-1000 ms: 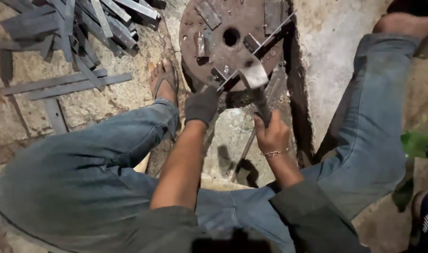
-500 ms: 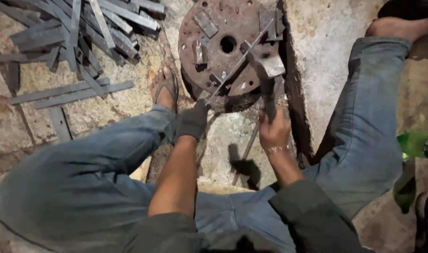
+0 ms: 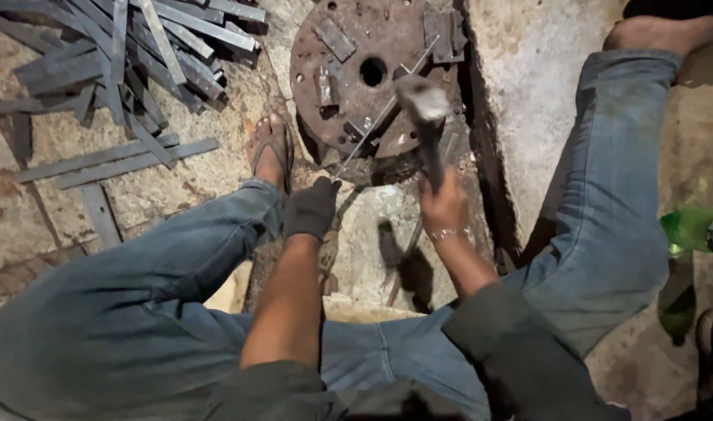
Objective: The recorder uses a hammer and a manual bending jig on a stone floor to shape metal strips.
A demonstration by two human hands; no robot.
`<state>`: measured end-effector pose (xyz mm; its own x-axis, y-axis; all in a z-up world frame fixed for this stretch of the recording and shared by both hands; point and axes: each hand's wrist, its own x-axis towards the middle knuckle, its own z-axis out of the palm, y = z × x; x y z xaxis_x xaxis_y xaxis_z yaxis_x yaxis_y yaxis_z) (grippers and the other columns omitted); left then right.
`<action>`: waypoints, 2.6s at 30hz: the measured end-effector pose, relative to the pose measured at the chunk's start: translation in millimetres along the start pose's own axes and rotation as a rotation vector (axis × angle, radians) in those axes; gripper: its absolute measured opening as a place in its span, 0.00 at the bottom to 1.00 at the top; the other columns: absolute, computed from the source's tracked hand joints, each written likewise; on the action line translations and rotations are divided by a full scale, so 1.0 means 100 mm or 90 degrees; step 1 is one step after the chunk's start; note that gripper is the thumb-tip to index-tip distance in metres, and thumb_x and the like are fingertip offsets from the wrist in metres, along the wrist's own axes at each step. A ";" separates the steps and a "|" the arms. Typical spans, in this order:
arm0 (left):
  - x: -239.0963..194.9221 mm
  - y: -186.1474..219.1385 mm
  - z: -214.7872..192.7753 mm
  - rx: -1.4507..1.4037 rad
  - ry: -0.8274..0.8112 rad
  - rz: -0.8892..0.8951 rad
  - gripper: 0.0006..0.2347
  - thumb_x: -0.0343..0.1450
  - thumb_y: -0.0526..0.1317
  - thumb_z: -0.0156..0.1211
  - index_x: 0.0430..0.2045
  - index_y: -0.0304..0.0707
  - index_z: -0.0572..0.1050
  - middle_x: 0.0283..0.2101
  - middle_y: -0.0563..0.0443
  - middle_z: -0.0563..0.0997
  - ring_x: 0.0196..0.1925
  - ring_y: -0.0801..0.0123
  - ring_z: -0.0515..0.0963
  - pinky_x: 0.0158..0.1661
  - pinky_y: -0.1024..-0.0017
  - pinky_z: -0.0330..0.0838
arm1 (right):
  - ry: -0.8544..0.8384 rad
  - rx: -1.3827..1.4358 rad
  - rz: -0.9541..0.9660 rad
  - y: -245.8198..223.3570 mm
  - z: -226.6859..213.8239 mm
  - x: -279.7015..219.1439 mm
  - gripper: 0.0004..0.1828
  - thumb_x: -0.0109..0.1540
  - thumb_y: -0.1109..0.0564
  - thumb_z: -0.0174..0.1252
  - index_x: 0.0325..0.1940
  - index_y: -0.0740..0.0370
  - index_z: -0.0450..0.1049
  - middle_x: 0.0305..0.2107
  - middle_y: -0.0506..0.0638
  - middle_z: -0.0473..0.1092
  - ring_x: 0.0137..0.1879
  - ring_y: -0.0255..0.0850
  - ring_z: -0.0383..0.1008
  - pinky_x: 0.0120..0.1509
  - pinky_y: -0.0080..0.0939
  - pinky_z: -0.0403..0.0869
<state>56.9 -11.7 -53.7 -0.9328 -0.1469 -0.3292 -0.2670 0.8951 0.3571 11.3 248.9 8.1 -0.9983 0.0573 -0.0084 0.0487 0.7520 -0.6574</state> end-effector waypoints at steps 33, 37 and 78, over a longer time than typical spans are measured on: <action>-0.17 3.10 -1.21 -1.025 -0.420 -0.208 0.21 0.76 0.55 0.46 0.34 0.33 0.77 0.20 0.50 0.76 0.16 0.69 0.73 0.20 0.71 0.68 | 0.303 -0.139 0.121 0.55 -0.58 0.52 0.30 0.63 0.50 0.68 0.63 0.66 0.66 0.53 0.62 0.69 0.58 0.56 0.69 0.63 0.54 0.68; -0.67 3.49 -1.36 -1.167 -0.489 -0.204 0.17 0.78 0.51 0.48 0.38 0.33 0.74 0.23 0.51 0.74 0.18 0.66 0.74 0.18 0.67 0.70 | 0.307 -0.052 0.138 0.50 -0.73 0.55 0.29 0.65 0.48 0.65 0.63 0.66 0.66 0.52 0.61 0.70 0.56 0.53 0.70 0.62 0.51 0.69; 0.42 2.19 -0.04 -0.450 -0.181 0.121 0.25 0.72 0.57 0.51 0.61 0.44 0.70 0.55 0.35 0.80 0.56 0.42 0.78 0.52 0.55 0.71 | 0.117 0.441 0.123 0.22 -0.89 0.25 0.23 0.71 0.52 0.55 0.65 0.70 0.70 0.50 0.48 0.73 0.56 0.33 0.70 0.64 0.35 0.68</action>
<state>-41.5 176.7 14.2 -0.9057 0.1811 -0.3833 -0.2884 0.3995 0.8702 -10.1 325.2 60.6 -0.9498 0.3011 -0.0854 0.1311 0.1349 -0.9821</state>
